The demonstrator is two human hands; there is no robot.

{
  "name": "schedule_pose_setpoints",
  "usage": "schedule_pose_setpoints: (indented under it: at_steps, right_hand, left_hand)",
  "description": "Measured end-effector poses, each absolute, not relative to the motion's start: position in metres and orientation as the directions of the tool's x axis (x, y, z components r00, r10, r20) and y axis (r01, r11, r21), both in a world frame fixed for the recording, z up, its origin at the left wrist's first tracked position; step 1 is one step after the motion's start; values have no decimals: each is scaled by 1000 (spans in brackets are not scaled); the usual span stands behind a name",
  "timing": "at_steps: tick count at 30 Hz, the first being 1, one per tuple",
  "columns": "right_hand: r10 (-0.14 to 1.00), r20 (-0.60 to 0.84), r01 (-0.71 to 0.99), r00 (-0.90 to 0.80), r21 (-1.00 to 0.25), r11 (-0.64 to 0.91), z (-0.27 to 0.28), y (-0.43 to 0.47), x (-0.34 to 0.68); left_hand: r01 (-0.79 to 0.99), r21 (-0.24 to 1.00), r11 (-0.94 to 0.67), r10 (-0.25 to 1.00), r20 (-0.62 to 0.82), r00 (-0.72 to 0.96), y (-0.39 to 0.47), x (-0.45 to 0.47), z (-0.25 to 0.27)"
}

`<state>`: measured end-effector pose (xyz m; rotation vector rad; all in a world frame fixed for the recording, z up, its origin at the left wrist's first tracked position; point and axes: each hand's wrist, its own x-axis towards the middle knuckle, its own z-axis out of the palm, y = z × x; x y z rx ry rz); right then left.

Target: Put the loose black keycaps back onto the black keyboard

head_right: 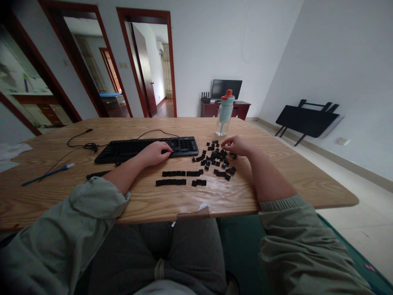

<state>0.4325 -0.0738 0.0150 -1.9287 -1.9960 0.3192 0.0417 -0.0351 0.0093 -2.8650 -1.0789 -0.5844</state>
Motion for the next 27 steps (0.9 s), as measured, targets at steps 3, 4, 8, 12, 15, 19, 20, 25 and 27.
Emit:
schedule_pose_setpoints:
  at_steps: [3, 4, 8, 12, 15, 19, 20, 25, 27]
  right_hand:
    - [995, 97, 923, -33, -379, 68, 12, -70, 420]
    - [995, 85, 927, -51, -366, 79, 12, -70, 415]
    - [997, 41, 952, -63, -298, 72, 13, -70, 403]
    - [1000, 0, 945, -11, -326, 10, 14, -71, 401]
    - [1000, 9, 929, 14, -370, -10, 12, -70, 402]
    - [999, 15, 916, 43, -401, -33, 10, -67, 404]
    - [999, 18, 916, 43, -400, -32, 9, -66, 405]
    - [999, 24, 917, 41, -397, -28, 8, -64, 406]
    - [999, 20, 919, 46, -393, -35, 9, -66, 405]
  left_hand:
    - [639, 114, -761, 632, 355, 689, -36, 42, 10]
    - [639, 116, -761, 632, 356, 688, -36, 42, 10]
    - [642, 121, -757, 637, 356, 684, -36, 42, 10]
    - [643, 117, -757, 636, 356, 684, -35, 42, 10]
    - [640, 113, -760, 632, 357, 688, -34, 42, 9]
    - [644, 108, -757, 635, 351, 688, -35, 42, 10]
    - [647, 109, -755, 638, 349, 686, -35, 42, 11]
    - [657, 123, -743, 654, 341, 675, -37, 42, 12]
    - [654, 129, -745, 652, 349, 673, -37, 42, 11]
